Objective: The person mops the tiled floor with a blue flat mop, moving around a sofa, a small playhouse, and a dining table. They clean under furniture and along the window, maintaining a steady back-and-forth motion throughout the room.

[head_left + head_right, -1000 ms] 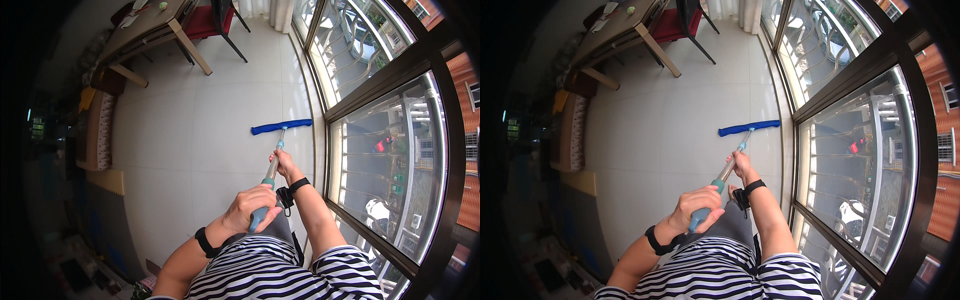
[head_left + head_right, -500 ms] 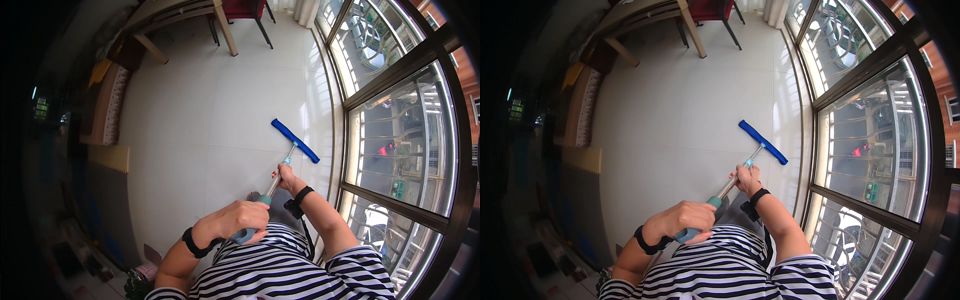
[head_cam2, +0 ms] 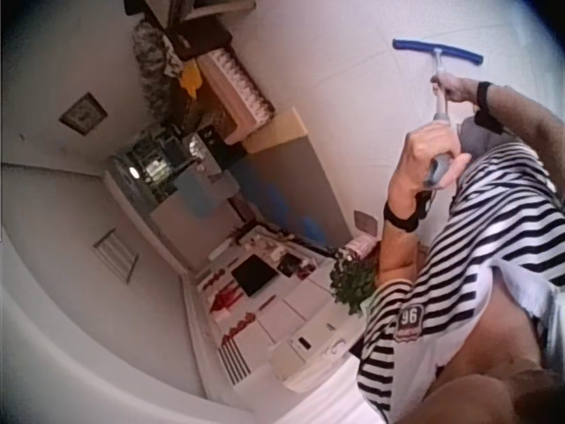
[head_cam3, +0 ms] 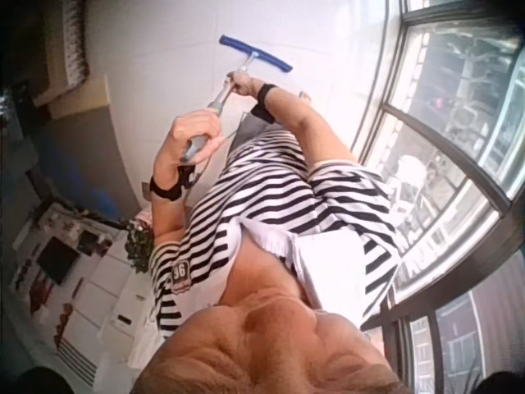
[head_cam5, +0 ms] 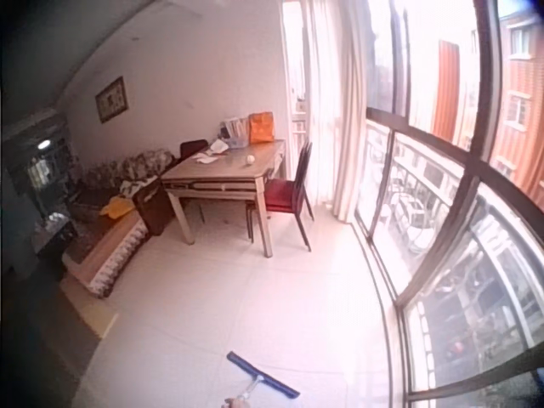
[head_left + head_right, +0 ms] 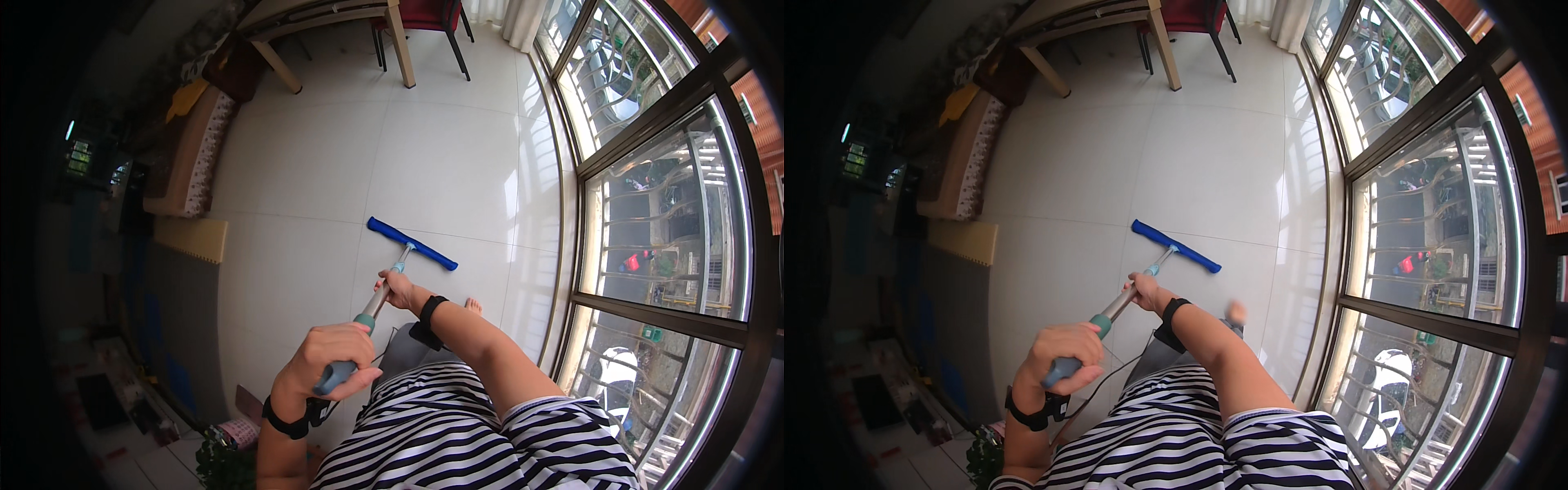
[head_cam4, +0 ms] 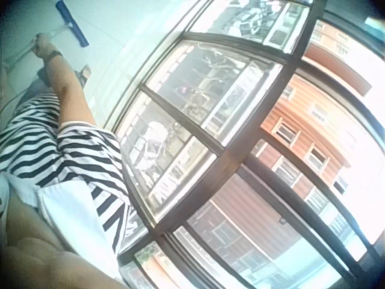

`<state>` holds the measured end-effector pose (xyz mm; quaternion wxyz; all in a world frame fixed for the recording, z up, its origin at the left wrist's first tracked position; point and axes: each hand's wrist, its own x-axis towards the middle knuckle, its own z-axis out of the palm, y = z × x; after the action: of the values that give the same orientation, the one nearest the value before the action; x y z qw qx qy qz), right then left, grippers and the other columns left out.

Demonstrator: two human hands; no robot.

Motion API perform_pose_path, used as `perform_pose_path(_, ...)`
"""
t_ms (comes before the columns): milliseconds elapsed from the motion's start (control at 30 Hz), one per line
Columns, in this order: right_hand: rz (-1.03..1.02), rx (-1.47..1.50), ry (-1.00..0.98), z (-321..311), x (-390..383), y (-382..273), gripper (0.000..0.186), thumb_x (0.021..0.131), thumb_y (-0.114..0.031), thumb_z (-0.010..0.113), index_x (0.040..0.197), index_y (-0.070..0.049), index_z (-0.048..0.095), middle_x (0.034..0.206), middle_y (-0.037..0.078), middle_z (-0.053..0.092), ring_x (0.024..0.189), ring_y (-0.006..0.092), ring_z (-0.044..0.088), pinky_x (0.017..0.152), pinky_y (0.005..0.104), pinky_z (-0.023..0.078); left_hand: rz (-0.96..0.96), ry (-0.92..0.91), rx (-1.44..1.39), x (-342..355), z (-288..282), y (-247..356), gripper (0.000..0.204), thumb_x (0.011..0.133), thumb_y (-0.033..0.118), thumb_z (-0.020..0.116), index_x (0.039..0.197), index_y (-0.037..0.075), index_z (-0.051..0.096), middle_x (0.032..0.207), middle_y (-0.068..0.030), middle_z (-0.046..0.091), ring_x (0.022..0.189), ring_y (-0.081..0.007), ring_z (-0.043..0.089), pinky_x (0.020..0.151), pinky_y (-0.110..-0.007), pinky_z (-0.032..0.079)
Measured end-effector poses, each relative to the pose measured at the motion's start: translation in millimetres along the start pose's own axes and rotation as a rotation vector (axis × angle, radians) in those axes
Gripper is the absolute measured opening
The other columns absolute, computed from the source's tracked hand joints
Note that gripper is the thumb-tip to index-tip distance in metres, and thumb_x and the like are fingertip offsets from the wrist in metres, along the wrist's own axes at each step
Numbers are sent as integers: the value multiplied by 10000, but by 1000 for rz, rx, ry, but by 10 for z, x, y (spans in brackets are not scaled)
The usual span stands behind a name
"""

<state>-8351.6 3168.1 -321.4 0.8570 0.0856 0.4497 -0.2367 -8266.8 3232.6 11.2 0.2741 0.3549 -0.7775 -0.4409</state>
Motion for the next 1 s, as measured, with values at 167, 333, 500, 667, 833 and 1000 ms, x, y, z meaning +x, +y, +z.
perform_pose_path(167,-202,-14,7,89,-315,-306,210,930,-134,498,1063,6,415,891,133,536,801,244,626,723,387,585,96,356,-112,-45,71,-49,237,815,186,771,769,53,580,734,-77,663,746,-270,695,850,-477,528)
perform_pose_path(333,-401,-112,162,-298,-589,-1043,239,900,-128,563,1059,15,457,862,118,560,715,237,644,671,402,589,180,376,-70,341,484,-180,235,842,186,765,847,55,570,796,-88,647,798,-272,674,898,-493,509)
perform_pose_path(500,-479,-35,177,-916,-669,-1911,216,888,-70,549,1058,-25,424,841,101,548,668,203,608,595,388,557,202,442,-119,1101,1190,-334,253,848,181,763,860,64,539,794,-79,623,773,-253,648,929,-494,486)
perform_pose_path(667,-447,241,16,-1670,-569,-2783,69,899,-46,485,930,6,452,769,95,523,677,217,577,650,351,546,245,431,-117,1955,1834,-562,292,813,136,789,913,68,524,812,-73,634,777,-254,659,934,-489,486)
perform_pose_path(833,-458,339,-72,-2387,-599,-3348,97,959,-102,451,925,-11,461,750,85,531,673,205,567,648,334,538,230,462,-42,2639,2348,-625,273,776,-26,747,954,56,557,845,-86,666,835,-262,691,940,-481,516)
perform_pose_path(1000,-488,412,-79,-2745,-698,-3380,111,965,-119,454,904,-27,444,722,75,521,640,190,544,607,312,524,220,273,-13,2885,2562,-494,326,727,-106,674,1017,29,609,783,-69,649,757,-218,679,948,-461,520)
